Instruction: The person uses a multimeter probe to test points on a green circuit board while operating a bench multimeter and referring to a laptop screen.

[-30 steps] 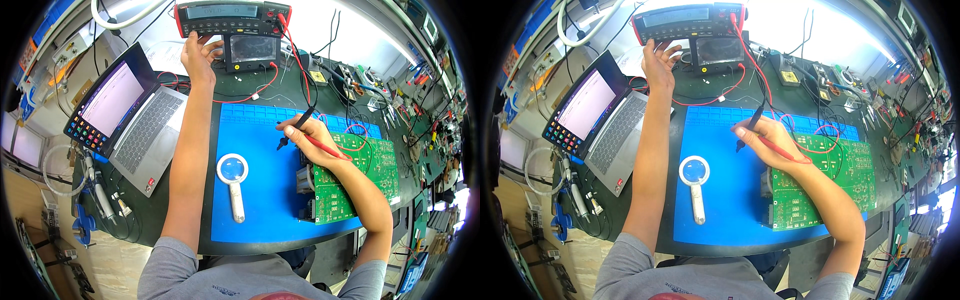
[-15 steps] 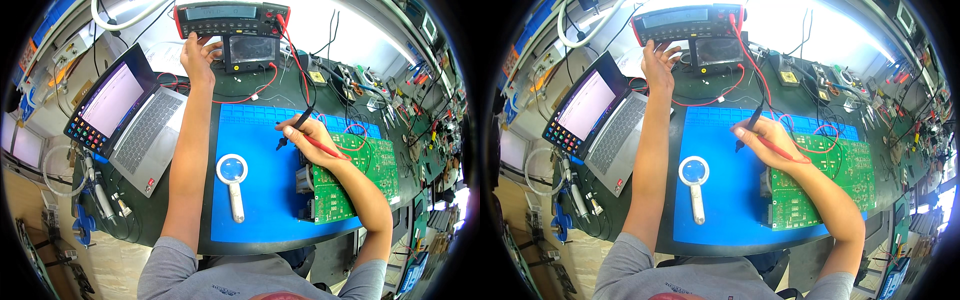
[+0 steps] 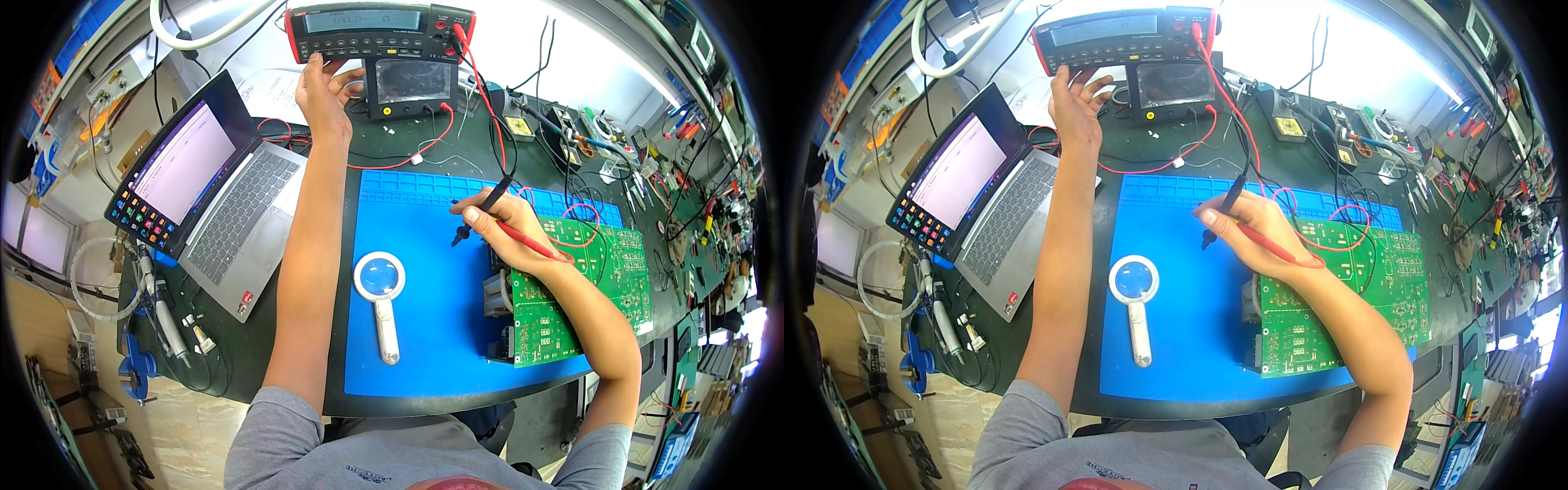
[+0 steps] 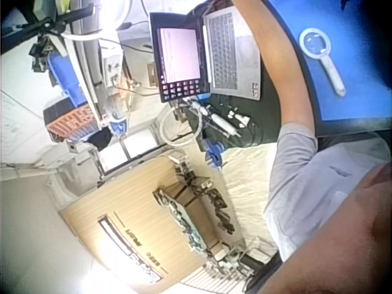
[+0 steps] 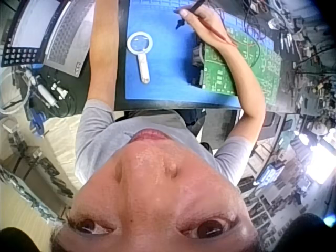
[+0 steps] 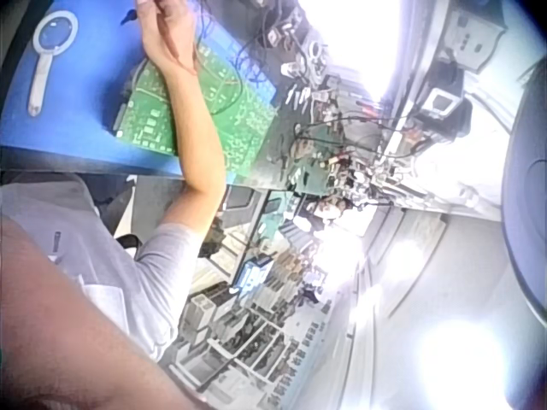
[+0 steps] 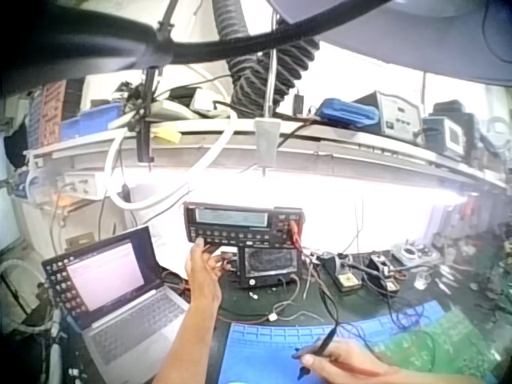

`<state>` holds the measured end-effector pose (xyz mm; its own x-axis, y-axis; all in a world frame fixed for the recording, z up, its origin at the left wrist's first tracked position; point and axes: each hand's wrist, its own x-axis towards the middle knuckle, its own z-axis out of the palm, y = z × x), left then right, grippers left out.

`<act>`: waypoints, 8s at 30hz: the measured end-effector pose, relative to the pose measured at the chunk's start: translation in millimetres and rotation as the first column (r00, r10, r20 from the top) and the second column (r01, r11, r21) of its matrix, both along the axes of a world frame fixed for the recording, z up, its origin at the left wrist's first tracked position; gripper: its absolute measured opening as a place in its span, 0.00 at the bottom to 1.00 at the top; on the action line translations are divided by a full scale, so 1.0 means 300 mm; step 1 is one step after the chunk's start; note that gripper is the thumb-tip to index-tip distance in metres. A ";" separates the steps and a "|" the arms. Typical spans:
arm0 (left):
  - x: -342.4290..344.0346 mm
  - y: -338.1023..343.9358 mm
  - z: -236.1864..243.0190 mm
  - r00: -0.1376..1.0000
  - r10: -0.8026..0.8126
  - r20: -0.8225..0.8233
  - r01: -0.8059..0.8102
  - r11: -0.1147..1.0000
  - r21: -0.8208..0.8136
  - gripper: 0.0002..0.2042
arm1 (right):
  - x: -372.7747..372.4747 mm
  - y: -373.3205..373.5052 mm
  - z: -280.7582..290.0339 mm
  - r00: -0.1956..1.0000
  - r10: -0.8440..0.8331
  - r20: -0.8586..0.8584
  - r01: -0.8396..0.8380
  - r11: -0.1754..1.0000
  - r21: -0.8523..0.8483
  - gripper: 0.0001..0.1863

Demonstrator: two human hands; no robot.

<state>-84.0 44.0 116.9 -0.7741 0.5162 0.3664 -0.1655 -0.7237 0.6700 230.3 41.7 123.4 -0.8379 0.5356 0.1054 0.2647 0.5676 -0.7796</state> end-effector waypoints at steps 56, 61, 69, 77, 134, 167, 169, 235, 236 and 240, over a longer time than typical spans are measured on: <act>0.468 -0.204 0.061 0.277 -0.685 -0.674 -0.024 0.696 -0.717 0.15 | 0.018 0.025 -0.067 0.849 -0.172 -0.499 0.296 0.938 0.180 0.16; 0.367 -0.201 0.084 0.498 -0.694 -0.520 0.231 0.684 -0.692 0.14 | 0.027 -0.013 -0.061 0.819 -0.233 -0.524 0.340 0.933 0.115 0.14; 0.333 -0.216 0.103 0.533 -0.664 -0.524 0.235 0.711 -0.663 0.17 | 0.044 -0.057 -0.010 0.903 -0.036 -0.428 0.211 0.905 0.369 0.08; 0.340 -0.210 0.104 0.506 -0.678 -0.534 0.260 0.710 -0.655 0.18 | 0.041 -0.045 -0.038 0.872 0.138 -0.470 0.071 0.914 0.399 0.08; 0.305 -0.251 0.136 0.005 -0.774 -0.633 -0.094 0.629 -0.771 0.21 | 0.032 -0.024 -0.069 0.884 -0.193 -0.426 0.186 0.981 -0.059 0.10; -0.117 -0.147 0.080 0.967 0.019 -0.253 -0.097 0.950 -0.297 0.20 | 0.019 -0.023 -0.061 0.919 -0.219 -0.329 0.196 0.975 -0.102 0.13; -0.126 -0.143 0.080 0.969 0.006 -0.248 -0.081 0.953 -0.293 0.20 | 0.017 -0.020 -0.062 0.915 -0.214 -0.341 0.194 0.977 -0.094 0.13; -0.138 -0.119 0.072 0.990 -0.039 -0.135 0.010 0.977 -0.212 0.18 | 0.022 -0.022 -0.056 0.933 -0.190 -0.307 0.163 0.980 -0.112 0.14; -0.140 -0.120 0.072 0.990 -0.037 -0.139 0.007 0.977 -0.212 0.18 | 0.022 -0.022 -0.055 0.933 -0.188 -0.306 0.163 0.981 -0.108 0.14; -0.137 -0.121 0.078 0.988 -0.021 -0.155 -0.014 0.975 -0.221 0.19 | 0.023 -0.020 -0.054 0.934 -0.188 -0.302 0.162 0.981 -0.108 0.14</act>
